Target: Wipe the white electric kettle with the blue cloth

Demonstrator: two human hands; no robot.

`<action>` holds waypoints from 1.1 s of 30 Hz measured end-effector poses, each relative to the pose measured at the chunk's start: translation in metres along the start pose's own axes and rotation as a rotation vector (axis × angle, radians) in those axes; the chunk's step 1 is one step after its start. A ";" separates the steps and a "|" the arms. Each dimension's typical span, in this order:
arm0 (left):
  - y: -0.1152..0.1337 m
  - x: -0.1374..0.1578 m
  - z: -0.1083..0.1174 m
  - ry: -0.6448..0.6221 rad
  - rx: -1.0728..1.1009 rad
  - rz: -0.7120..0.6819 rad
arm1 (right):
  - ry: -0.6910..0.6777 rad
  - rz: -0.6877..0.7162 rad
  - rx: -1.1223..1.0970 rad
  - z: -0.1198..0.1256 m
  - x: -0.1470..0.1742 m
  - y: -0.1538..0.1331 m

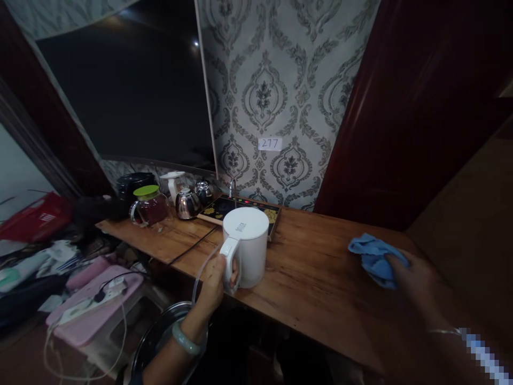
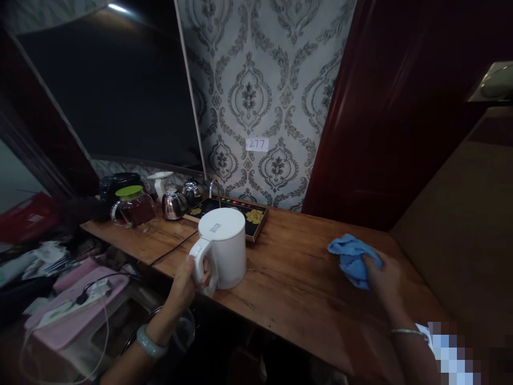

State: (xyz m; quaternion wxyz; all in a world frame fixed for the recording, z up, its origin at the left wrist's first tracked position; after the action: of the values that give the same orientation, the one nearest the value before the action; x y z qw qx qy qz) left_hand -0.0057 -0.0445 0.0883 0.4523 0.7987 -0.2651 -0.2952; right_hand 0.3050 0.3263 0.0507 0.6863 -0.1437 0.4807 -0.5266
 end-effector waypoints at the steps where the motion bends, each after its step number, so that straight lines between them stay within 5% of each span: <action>1: 0.000 0.000 0.000 0.001 -0.003 -0.001 | -0.033 -0.023 -0.012 0.002 0.009 -0.017; 5: 0.001 0.001 0.000 -0.004 -0.016 0.005 | -0.072 0.077 -0.137 0.015 0.037 -0.099; 10: 0.005 0.003 -0.003 0.020 -0.049 0.016 | -0.011 0.400 -0.250 0.018 0.060 -0.209; 12: 0.005 0.003 -0.003 0.026 -0.046 0.020 | -0.036 0.590 -0.241 0.005 0.076 -0.250; 15: 0.002 0.002 -0.001 0.018 -0.031 0.017 | -0.247 0.849 -0.145 -0.030 0.108 -0.296; 17: 0.000 0.000 0.000 -0.004 -0.024 0.010 | -0.370 0.896 -0.095 -0.054 0.125 -0.314; 21: -0.002 -0.001 0.000 -0.033 -0.010 0.009 | -0.398 0.753 -0.132 -0.084 0.135 -0.319; 28: -0.002 0.001 -0.002 0.005 -0.004 0.026 | -0.089 0.341 -0.563 -0.098 0.165 -0.282; 33: 0.006 0.002 -0.008 0.002 -0.036 -0.021 | -0.173 0.197 -0.491 -0.117 0.218 -0.242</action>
State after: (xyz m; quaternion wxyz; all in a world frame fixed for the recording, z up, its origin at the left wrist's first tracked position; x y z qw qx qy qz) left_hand 0.0004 -0.0438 0.0961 0.4637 0.7936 -0.2509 -0.3037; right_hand 0.0652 0.0770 0.0522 0.7174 -0.3027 0.5451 -0.3109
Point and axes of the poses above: each hand's wrist, its own x-axis away from the middle knuckle, its own z-axis out of the back of the hand, y = z × x, the point moved 1 cm from there along -x, towards the middle knuckle, and after that the axes turned 10 degrees about x, right-handed, at the moved point
